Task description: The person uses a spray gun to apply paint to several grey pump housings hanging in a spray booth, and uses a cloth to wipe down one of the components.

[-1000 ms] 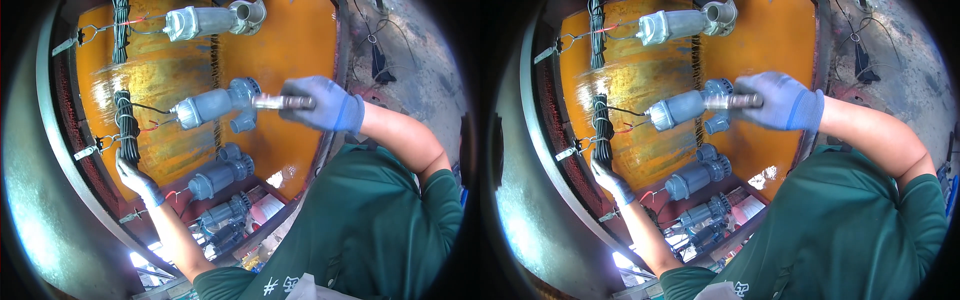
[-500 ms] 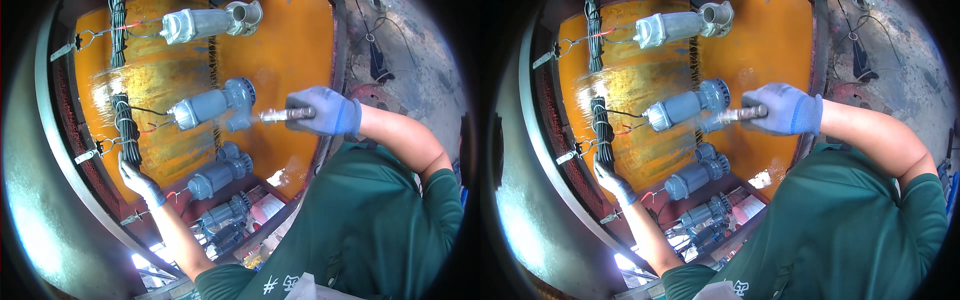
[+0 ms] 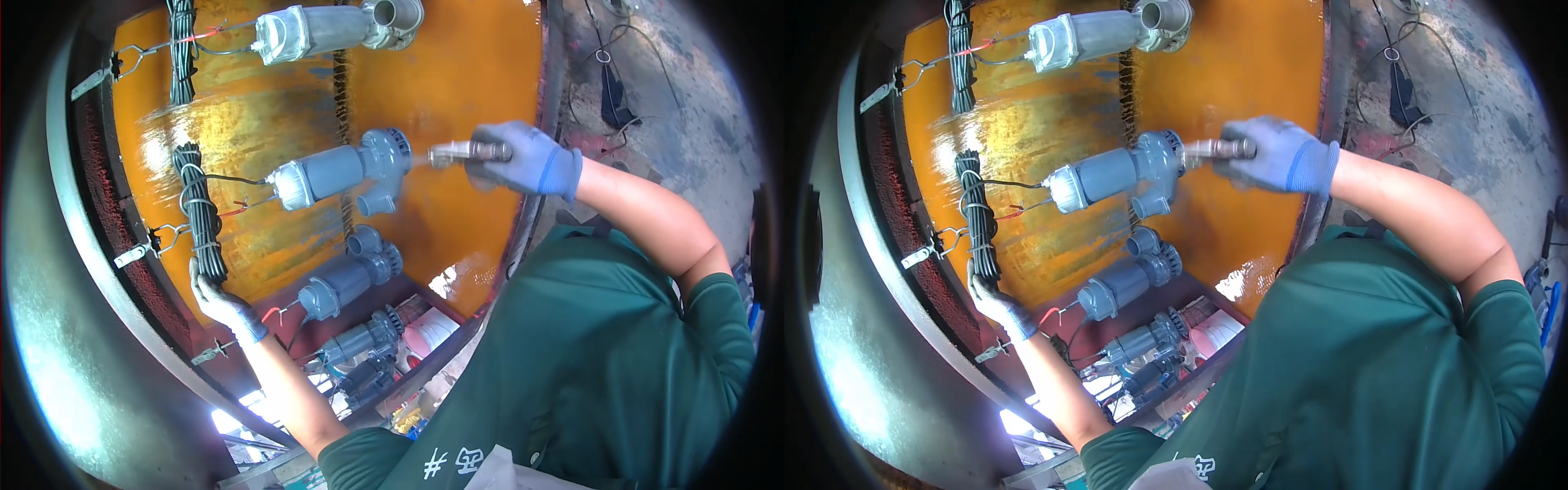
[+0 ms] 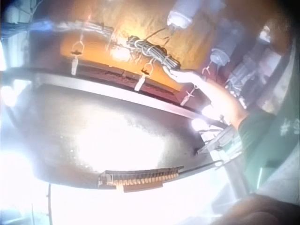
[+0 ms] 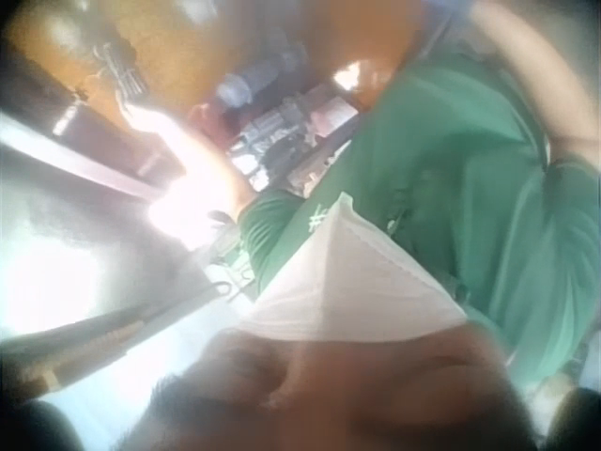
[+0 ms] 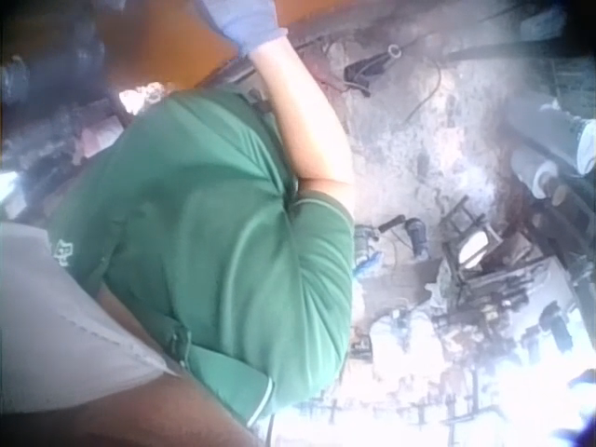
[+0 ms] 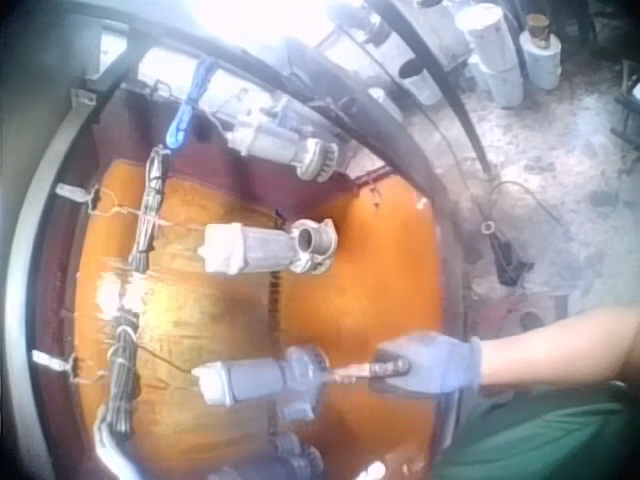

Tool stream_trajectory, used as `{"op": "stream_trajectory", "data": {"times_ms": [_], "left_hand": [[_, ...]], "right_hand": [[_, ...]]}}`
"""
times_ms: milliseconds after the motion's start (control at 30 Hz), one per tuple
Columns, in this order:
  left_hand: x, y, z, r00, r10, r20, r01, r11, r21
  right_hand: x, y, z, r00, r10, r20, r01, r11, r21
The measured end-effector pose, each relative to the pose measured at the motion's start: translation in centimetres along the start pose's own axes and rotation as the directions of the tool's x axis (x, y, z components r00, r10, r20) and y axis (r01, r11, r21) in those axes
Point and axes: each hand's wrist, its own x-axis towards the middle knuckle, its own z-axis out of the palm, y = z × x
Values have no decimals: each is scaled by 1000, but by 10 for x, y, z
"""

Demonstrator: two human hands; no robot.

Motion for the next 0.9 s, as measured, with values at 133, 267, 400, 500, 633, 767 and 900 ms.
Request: {"op": "stream_trajectory", "data": {"times_ms": [133,267,400,500,633,767,900], "left_hand": [[0,-12,-9,1000,15,13,-16,1000,15],[-5,-26,-24,1000,12,-18,-12,999,45],[-8,-21,-22,997,-38,-72,48,989,143],[-3,-28,-21,985,-125,-115,136,986,94],[3,-54,-29,985,-121,-120,132,987,90],[8,-65,-27,992,-72,-108,89,982,168],[12,-75,-28,963,-233,-136,225,972,-73]], "right_hand": [[2,7,-6,996,37,-83,-40,998,-38],[-1,3,-14,989,8,149,13,991,-136],[4,-11,-35,995,64,83,-56,994,-91],[9,-9,-38,994,20,-110,-26,998,-53],[0,-8,-36,985,-152,81,160,982,-105],[-5,-3,-29,996,-63,-66,70,993,96],[-6,-18,-40,998,7,-67,4,986,166]]}}
